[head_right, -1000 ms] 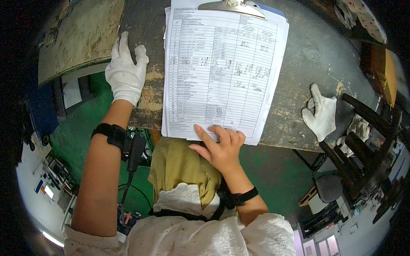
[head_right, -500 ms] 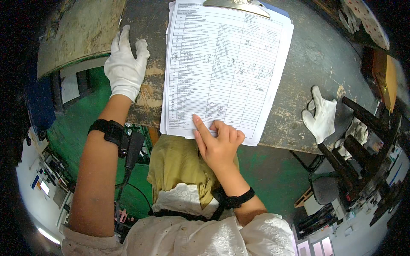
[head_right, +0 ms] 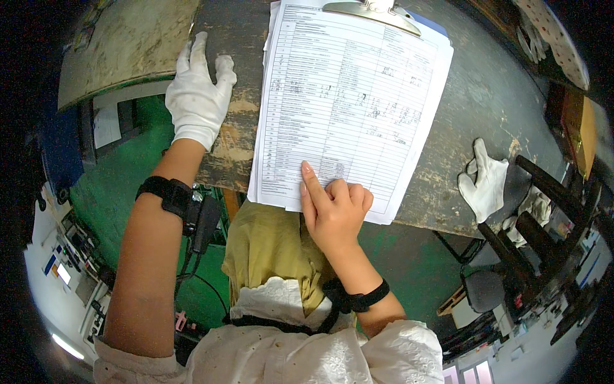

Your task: Marking engine pistons with a marker and measuring dimensions with a digital caliper for quality control.

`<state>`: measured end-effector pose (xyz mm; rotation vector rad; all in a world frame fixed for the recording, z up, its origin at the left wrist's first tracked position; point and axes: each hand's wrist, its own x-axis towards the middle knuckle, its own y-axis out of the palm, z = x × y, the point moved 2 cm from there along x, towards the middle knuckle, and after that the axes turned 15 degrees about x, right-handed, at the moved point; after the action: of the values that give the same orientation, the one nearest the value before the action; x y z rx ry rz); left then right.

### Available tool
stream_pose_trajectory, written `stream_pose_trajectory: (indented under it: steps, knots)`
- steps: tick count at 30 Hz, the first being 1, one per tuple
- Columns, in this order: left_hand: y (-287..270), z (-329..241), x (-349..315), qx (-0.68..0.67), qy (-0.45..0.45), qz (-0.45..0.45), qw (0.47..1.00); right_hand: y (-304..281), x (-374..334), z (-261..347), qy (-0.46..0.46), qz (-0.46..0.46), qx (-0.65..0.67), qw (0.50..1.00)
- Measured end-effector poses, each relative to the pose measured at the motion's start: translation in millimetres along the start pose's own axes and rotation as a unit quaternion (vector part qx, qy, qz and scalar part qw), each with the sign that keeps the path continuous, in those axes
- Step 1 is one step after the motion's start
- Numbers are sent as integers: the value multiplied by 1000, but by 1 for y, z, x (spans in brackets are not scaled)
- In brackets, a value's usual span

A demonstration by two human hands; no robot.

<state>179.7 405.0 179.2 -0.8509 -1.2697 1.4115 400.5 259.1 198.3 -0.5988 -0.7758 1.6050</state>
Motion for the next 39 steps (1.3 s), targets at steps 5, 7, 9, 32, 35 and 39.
stream_pose_trajectory:
  steps: [5, 7, 9, 32, 35, 39]
  knots:
    - [0, 0, 0, -17, 3, 5, 1000, 2, 5, -1, -25, -11, 9, 1000]
    - [1, -1, -1, -22, 2, 4, 1000, 4, 10, -1, -27, -15, 13, 999]
    - [2, -2, -2, -28, 2, 4, 1000, 4, 16, 0, -34, -13, 13, 999]
    - [-3, -4, -2, -53, 0, 29, 998, 13, 13, -5, -67, -74, -31, 994]
    - [-6, -4, -1, -60, -5, 39, 997, 13, 13, -4, -66, -82, -34, 994]
    - [-6, -3, 0, -54, -4, 37, 998, 13, 17, -2, -58, -97, -38, 993]
